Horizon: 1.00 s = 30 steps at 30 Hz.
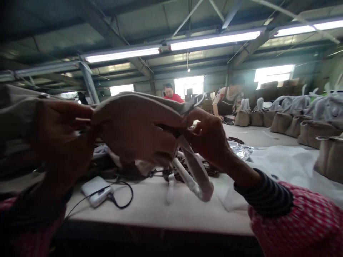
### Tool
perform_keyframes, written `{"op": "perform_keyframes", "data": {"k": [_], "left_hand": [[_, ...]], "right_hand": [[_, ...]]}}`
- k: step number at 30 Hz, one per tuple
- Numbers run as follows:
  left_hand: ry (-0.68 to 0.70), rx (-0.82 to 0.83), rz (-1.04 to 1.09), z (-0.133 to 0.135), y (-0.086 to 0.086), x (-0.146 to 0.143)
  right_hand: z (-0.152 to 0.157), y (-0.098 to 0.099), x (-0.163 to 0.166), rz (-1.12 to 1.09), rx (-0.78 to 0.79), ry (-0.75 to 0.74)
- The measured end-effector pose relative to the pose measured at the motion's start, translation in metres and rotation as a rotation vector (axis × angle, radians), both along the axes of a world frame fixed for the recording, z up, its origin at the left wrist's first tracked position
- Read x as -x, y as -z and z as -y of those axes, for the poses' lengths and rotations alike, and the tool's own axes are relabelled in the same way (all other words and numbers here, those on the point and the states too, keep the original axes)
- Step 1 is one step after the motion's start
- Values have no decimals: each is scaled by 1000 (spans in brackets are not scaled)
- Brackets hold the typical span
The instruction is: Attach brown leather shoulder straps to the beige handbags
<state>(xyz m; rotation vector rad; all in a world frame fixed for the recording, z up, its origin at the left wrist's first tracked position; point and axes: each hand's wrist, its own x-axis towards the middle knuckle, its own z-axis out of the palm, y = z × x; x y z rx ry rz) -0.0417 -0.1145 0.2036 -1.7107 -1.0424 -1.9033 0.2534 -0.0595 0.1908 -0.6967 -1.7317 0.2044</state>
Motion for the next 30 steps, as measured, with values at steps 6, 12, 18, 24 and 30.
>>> {"op": "perform_keyframes", "data": {"k": [6,12,18,24,30], "left_hand": [[-74,324,-534,39,132,52],[47,347,-826,53,138,61],[3,519,-973,-57,86,-15],[-132,835,-906,-149,170,-37],[-98,883,-834,-149,185,-35]], "right_hand": [[17,115,-17,565,-102,-168],[27,202,-11,932,-43,-274],[38,157,-2,967,214,-419],[-5,128,-11,750,375,-190],[-68,142,-16,1064,215,321]]}}
